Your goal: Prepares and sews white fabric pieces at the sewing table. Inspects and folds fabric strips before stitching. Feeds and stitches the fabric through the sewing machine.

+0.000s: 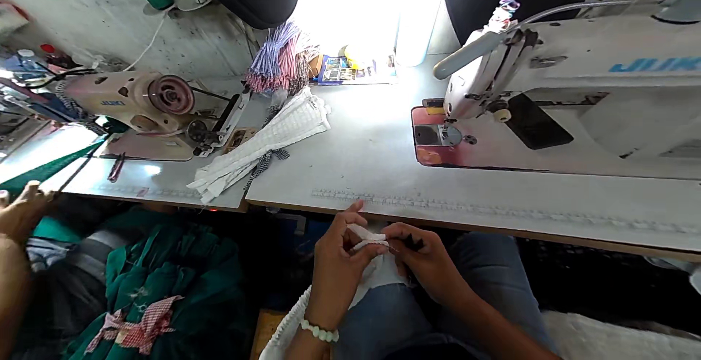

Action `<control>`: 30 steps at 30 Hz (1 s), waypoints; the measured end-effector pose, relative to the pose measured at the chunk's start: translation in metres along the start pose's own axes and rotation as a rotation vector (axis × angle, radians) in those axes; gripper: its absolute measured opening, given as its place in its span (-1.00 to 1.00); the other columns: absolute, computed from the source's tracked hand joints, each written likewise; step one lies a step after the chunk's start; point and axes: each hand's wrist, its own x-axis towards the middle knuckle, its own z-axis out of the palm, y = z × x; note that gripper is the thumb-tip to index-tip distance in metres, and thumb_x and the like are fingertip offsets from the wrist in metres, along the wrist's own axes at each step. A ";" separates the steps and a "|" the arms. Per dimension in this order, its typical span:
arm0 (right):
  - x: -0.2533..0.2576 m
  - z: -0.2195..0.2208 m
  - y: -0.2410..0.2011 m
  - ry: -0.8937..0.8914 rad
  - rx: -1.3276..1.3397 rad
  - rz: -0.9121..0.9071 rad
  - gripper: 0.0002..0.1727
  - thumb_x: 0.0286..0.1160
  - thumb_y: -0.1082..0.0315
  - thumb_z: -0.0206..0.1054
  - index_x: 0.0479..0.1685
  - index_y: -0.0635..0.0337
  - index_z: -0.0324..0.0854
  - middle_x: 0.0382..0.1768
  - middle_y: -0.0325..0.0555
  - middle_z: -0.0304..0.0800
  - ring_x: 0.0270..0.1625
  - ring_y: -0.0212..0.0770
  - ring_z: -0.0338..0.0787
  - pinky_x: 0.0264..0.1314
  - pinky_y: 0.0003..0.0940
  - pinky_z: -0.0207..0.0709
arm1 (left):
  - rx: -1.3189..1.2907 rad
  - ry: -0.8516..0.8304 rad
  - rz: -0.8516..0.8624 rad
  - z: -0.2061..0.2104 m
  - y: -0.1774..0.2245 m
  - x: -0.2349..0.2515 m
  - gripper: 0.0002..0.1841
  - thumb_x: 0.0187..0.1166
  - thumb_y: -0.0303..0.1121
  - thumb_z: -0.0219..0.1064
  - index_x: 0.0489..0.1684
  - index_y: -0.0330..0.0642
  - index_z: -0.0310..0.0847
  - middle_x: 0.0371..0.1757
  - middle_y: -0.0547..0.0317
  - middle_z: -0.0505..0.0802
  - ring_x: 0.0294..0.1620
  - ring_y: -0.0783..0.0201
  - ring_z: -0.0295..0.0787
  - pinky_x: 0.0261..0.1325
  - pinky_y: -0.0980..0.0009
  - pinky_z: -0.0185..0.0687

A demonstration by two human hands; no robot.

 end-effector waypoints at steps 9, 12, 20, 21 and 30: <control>-0.007 0.012 0.003 0.155 -0.755 -0.458 -0.79 0.68 0.33 0.23 -0.01 0.26 0.70 -0.24 -0.06 0.81 -0.29 -0.42 0.75 -0.18 -0.69 0.60 | 0.383 -0.014 -0.018 -0.021 -0.007 0.018 -0.83 0.35 -0.36 0.58 -0.33 -0.31 0.84 -0.32 0.10 0.82 -0.34 0.41 0.70 -0.20 0.52 0.60; -0.024 0.024 0.016 -0.135 -0.786 -0.465 -0.90 0.44 0.46 0.31 -0.25 0.21 0.74 -0.41 -0.05 0.81 -0.43 -0.21 0.82 -0.38 -0.39 0.72 | 0.389 0.024 -0.109 -0.039 -0.017 0.029 -0.81 0.35 -0.31 0.61 -0.31 -0.25 0.85 -0.25 0.17 0.85 -0.24 0.41 0.70 -0.10 0.47 0.59; -0.014 0.096 0.103 -1.006 -1.256 0.335 -0.63 0.66 0.68 -0.02 0.31 0.65 0.55 0.43 0.54 0.55 0.59 0.44 0.48 0.47 0.20 0.49 | 0.394 -0.027 -0.042 -0.053 -0.038 0.029 -0.82 0.37 -0.31 0.59 -0.30 -0.27 0.85 -0.08 0.04 0.89 0.02 0.34 0.78 0.10 0.45 0.64; -0.010 0.099 0.106 -1.024 -1.263 0.425 -0.61 0.69 0.67 -0.06 0.36 0.63 0.53 0.47 0.52 0.52 0.64 0.42 0.43 0.56 0.19 0.40 | 0.398 -0.028 -0.010 -0.054 -0.040 0.028 -0.83 0.37 -0.32 0.58 -0.30 -0.25 0.86 -0.22 0.13 0.86 -0.15 0.45 0.74 -0.05 0.56 0.61; -0.012 0.052 0.080 -0.915 -0.827 0.201 -0.77 0.60 0.54 0.23 0.04 0.52 0.72 0.05 0.42 0.79 0.22 0.38 0.77 0.27 0.25 0.58 | 0.315 0.197 0.071 -0.085 -0.046 0.028 -0.82 0.41 -0.34 0.53 -0.26 -0.29 0.80 -0.26 0.22 0.79 -0.24 0.58 0.68 -0.16 0.68 0.59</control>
